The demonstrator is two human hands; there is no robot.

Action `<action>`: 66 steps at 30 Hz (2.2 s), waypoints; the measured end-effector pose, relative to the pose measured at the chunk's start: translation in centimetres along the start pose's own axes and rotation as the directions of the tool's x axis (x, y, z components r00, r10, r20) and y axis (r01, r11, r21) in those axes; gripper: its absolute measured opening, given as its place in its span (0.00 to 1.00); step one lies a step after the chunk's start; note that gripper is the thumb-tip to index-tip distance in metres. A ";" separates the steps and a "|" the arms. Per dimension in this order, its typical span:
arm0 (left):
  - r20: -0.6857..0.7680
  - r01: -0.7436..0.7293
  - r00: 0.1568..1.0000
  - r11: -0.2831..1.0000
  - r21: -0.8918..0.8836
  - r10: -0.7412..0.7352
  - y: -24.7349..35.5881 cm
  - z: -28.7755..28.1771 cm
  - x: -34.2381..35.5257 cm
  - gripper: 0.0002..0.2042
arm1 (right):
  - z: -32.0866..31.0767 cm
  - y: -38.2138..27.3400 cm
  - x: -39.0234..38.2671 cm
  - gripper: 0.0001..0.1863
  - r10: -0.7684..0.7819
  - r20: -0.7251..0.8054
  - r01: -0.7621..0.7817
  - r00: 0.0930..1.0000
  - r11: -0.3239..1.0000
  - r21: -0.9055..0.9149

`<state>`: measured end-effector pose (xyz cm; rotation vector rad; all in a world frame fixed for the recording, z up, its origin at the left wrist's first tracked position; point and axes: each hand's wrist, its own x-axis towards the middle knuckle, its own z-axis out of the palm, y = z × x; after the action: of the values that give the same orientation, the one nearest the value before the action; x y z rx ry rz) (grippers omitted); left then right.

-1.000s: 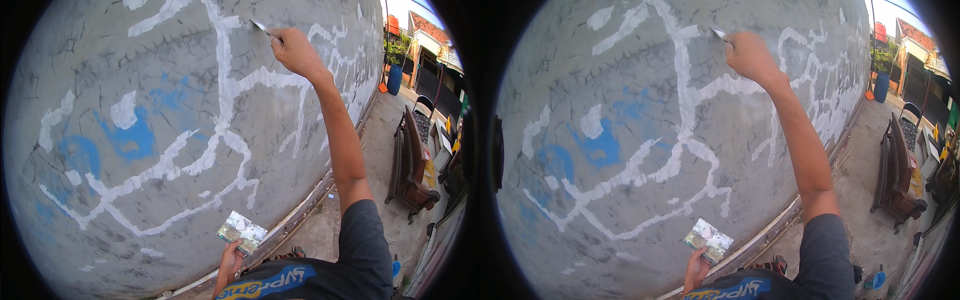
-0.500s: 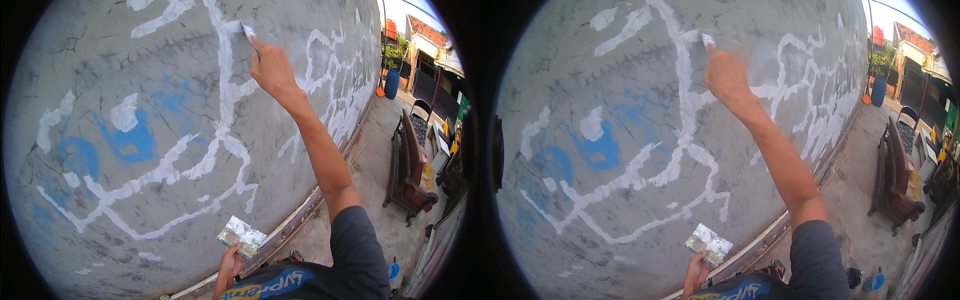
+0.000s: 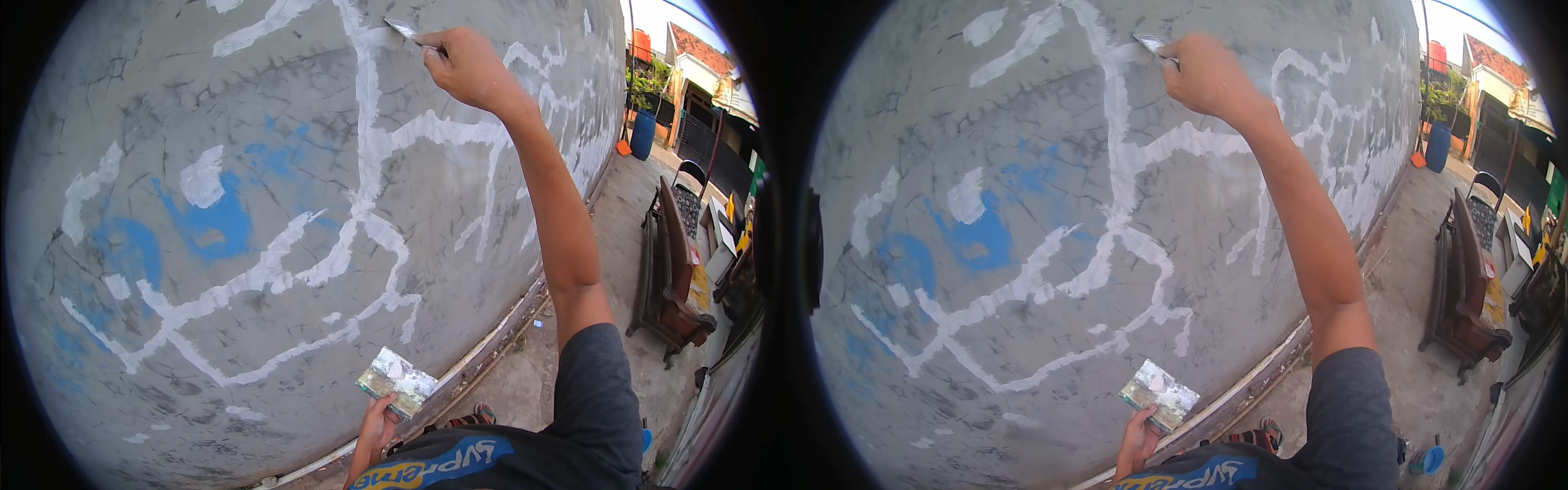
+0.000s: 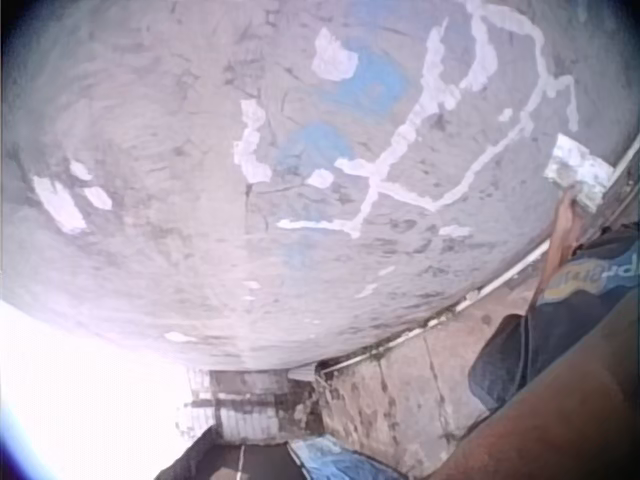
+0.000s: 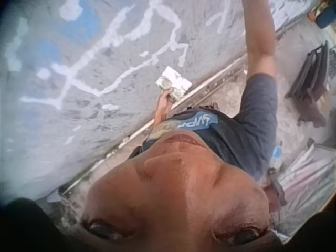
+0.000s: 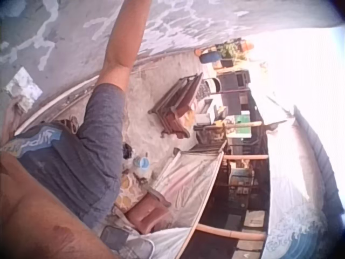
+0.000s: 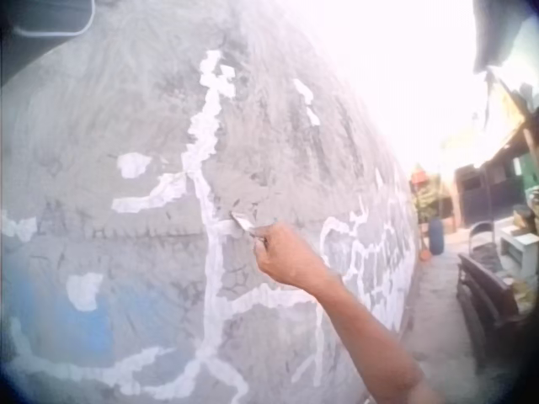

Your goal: The person uses a putty knife to apply white plaster onto a gray concrete wall, smoothing it over cracks and blue graffiti. The person repeatedly scoops plaster from a hawk and spreads it across the wall surface.

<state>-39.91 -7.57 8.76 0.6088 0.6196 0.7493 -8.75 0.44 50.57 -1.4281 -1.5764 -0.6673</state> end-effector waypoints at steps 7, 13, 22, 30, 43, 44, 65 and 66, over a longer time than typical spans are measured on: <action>0.001 0.003 1.000 1.000 -0.023 -0.003 -0.5 -0.5 0.5 0.24 | -0.1 0.2 -2.6 0.20 -0.032 0.156 0.035 0.987 0.999 -0.014; -0.002 0.036 0.999 0.999 0.019 -0.036 -0.1 0.1 0.8 0.24 | 1.8 0.3 -1.7 0.20 -0.003 -0.125 0.007 0.992 1.000 0.025; 0.032 0.028 0.999 0.999 -0.020 -0.027 -0.1 0.1 1.0 0.24 | 4.5 0.3 -6.0 0.20 0.054 -0.075 -0.048 0.996 0.996 0.080; 0.022 0.018 1.000 1.000 0.002 -0.018 0.6 0.7 0.6 0.25 | 0.4 2.0 -0.9 0.20 -0.061 0.006 0.061 0.998 0.998 -0.017; 0.037 0.033 0.999 0.999 0.025 -0.034 0.0 -0.4 1.1 0.25 | 0.1 1.8 -2.2 0.20 0.021 -0.005 -0.021 1.000 1.000 -0.016; 0.027 0.020 0.999 1.000 0.001 -0.020 0.1 -0.6 1.0 0.25 | 1.7 1.5 -2.4 0.20 0.026 -0.032 -0.025 0.999 0.999 0.030; 0.019 0.025 1.000 0.998 -0.053 -0.024 0.4 -0.8 1.4 0.25 | 0.6 1.8 -5.7 0.21 0.062 0.172 -0.075 0.983 0.995 0.068; 0.021 0.014 1.000 0.999 -0.052 -0.013 0.3 -0.8 1.5 0.25 | 0.5 2.0 -5.9 0.20 0.071 0.161 -0.084 0.984 0.994 0.075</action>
<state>-39.75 -6.03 8.03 0.5637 0.5831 0.7438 -7.26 -1.69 44.91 -1.5042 -1.6409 -0.4477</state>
